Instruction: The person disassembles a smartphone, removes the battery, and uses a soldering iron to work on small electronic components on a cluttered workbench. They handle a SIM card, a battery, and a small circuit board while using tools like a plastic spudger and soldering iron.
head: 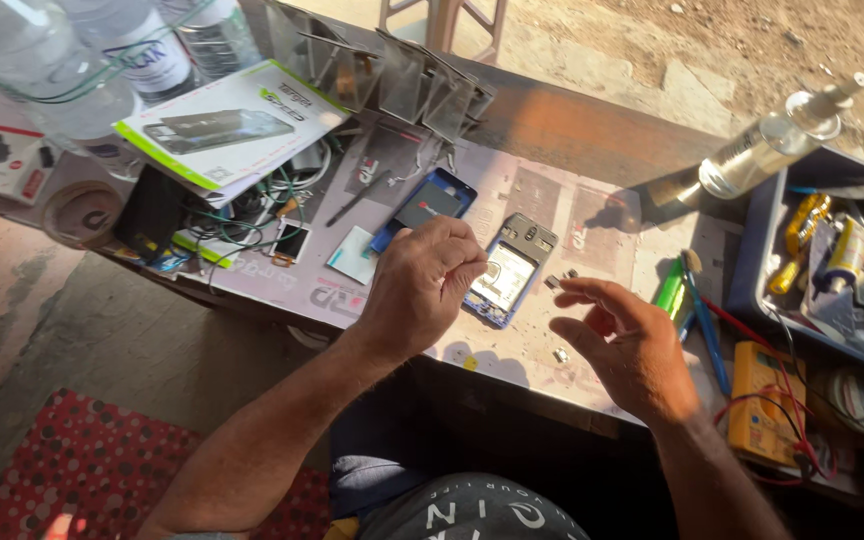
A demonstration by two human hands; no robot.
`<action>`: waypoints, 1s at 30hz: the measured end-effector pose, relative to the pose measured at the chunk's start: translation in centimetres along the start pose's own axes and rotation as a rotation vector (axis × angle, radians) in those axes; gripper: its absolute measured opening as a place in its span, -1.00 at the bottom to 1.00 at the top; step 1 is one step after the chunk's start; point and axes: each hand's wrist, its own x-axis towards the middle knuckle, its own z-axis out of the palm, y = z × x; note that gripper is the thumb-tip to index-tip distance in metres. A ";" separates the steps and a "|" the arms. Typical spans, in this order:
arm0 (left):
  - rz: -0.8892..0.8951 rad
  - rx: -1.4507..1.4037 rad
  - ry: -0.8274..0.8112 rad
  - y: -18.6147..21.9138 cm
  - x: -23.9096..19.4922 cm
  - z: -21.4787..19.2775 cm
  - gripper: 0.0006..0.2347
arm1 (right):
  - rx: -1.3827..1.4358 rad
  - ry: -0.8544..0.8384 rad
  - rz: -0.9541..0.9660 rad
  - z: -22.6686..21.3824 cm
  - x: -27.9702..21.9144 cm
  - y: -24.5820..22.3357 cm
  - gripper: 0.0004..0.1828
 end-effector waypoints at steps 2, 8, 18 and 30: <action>0.060 0.005 -0.026 1.8 -0.2 1.8 -0.94 | 0.360 -0.064 0.117 -0.2 -0.2 0.8 -0.52; 0.208 -0.004 -0.129 4.2 -1.0 6.7 -0.90 | 0.527 0.008 0.153 -0.7 -1.8 3.9 -0.57; 0.172 0.108 -0.113 1.6 -1.8 7.0 -0.87 | -0.146 -0.138 0.314 -5.1 -2.7 4.0 -0.79; 0.102 0.299 0.016 -0.6 -3.0 7.9 -0.81 | -0.636 -0.246 0.084 -4.1 2.0 1.6 -0.75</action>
